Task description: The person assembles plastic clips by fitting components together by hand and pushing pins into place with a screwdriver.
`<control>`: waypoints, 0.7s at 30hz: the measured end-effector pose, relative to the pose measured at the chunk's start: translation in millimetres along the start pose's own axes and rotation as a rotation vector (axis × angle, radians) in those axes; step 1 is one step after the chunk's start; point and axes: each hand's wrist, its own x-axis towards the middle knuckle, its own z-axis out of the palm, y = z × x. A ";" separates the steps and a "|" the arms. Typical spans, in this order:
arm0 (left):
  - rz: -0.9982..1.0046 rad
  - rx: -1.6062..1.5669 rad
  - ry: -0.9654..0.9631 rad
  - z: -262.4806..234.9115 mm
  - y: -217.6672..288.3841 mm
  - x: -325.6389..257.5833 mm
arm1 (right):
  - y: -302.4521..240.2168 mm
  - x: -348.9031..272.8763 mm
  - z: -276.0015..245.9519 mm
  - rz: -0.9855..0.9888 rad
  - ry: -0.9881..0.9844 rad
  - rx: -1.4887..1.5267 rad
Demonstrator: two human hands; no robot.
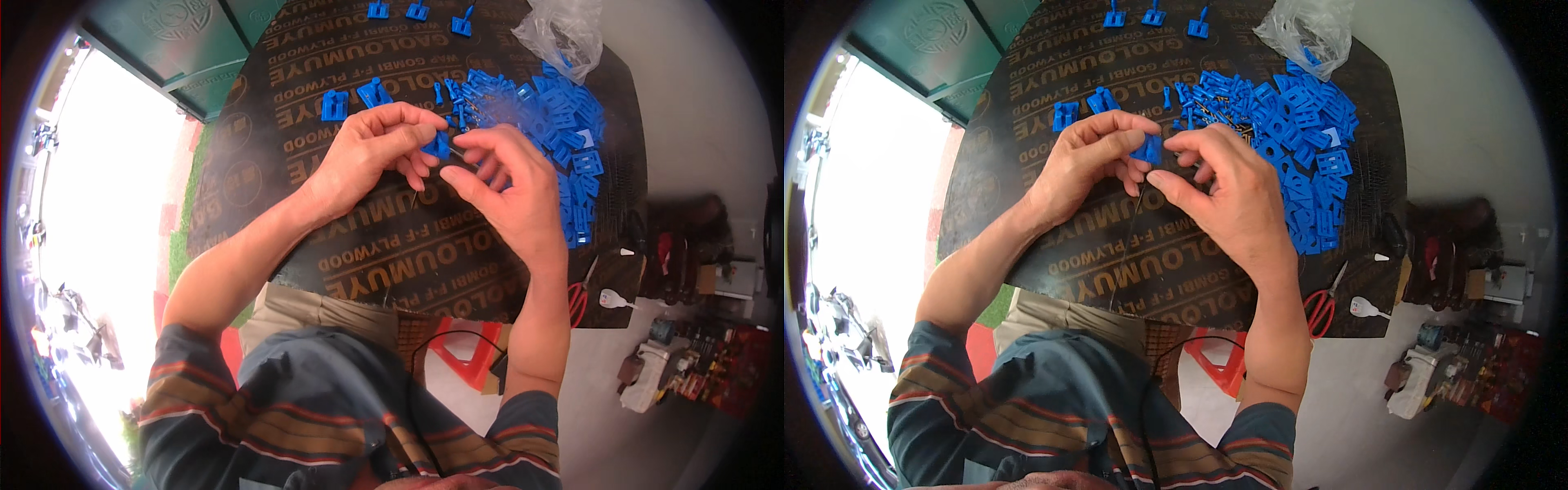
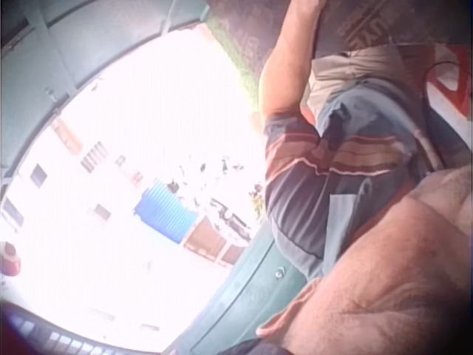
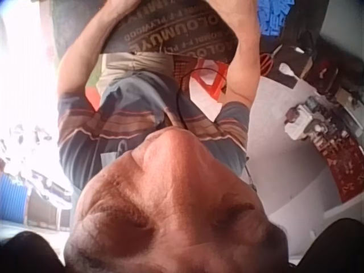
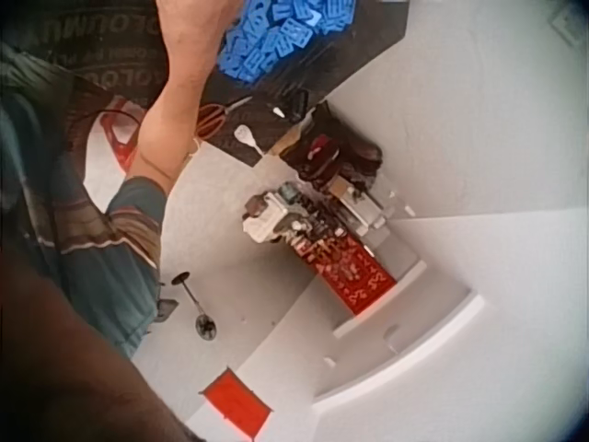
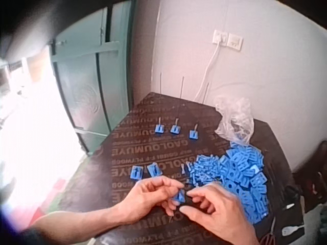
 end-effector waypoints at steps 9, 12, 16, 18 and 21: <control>0.033 0.103 -0.011 4.2 -0.6 -2.6 | 10.8 1.4 17.5 -0.170 0.110 0.020; 0.032 0.141 -0.026 8.4 -0.8 -5.7 | 17.4 2.6 15.7 -0.134 0.102 0.023; 0.019 0.125 -0.045 11.1 0.1 -8.3 | 21.9 0.4 15.7 -0.042 0.075 0.157; 0.042 0.152 -0.048 10.7 1.2 -10.2 | 17.6 -0.4 16.5 0.138 0.046 0.326; 0.042 0.133 -0.039 12.5 1.6 -9.9 | 18.4 -1.5 17.6 0.156 0.106 0.394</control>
